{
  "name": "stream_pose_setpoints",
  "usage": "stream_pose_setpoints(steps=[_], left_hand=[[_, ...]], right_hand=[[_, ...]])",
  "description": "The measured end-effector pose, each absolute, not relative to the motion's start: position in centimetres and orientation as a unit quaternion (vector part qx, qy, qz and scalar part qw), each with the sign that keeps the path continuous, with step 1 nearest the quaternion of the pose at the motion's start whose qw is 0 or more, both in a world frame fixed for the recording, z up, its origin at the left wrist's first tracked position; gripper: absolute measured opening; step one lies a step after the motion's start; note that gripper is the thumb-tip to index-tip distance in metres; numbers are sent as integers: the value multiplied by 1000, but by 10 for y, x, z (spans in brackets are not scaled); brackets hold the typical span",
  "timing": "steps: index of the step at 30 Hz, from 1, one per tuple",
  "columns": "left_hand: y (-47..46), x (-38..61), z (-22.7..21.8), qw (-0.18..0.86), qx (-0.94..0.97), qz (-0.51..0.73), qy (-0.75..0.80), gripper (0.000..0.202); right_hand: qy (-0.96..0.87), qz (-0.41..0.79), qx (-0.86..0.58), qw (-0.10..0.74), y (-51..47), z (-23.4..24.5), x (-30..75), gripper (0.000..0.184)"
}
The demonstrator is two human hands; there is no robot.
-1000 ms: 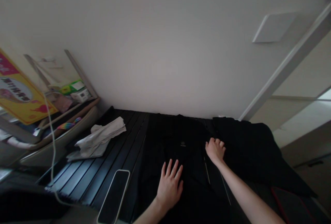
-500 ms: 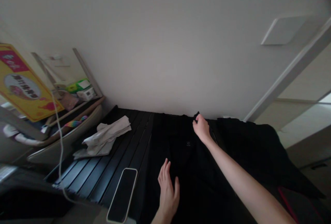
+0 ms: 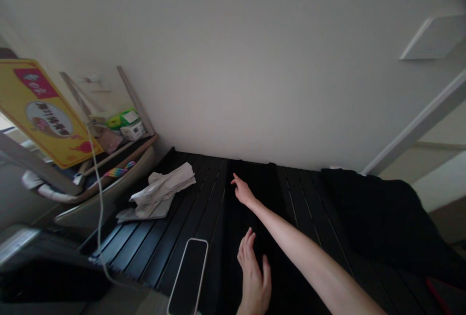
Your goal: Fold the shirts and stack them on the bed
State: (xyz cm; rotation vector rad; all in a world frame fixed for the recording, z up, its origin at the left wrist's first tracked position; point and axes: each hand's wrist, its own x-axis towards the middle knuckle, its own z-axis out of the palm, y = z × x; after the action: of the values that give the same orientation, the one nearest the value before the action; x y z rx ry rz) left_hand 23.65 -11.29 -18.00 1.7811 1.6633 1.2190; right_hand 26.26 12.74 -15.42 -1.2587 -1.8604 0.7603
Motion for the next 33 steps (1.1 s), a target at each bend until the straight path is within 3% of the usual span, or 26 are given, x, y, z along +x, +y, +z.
stream_pose_setpoints(steps=[6,15,18,26,33], left_hand=[[-113,236,-176,229,628,448,593,52],[-112,235,-178,241,638,425,596,46],[-111,235,-175,237,646,408,600,44],[-105,243,-182,156,704,319,615,48],[-108,246,-184,78,751,269,598,52]], right_hand=[[-711,258,-479,446,151,-125,250,66],[-745,377,-445,323,152,-161,247,77],[-735,381,-462,319,135,-171,274,71],[-726,348,-521,286,38,-165,377,28],[-750,337,-526,216,-81,-145,418,35]])
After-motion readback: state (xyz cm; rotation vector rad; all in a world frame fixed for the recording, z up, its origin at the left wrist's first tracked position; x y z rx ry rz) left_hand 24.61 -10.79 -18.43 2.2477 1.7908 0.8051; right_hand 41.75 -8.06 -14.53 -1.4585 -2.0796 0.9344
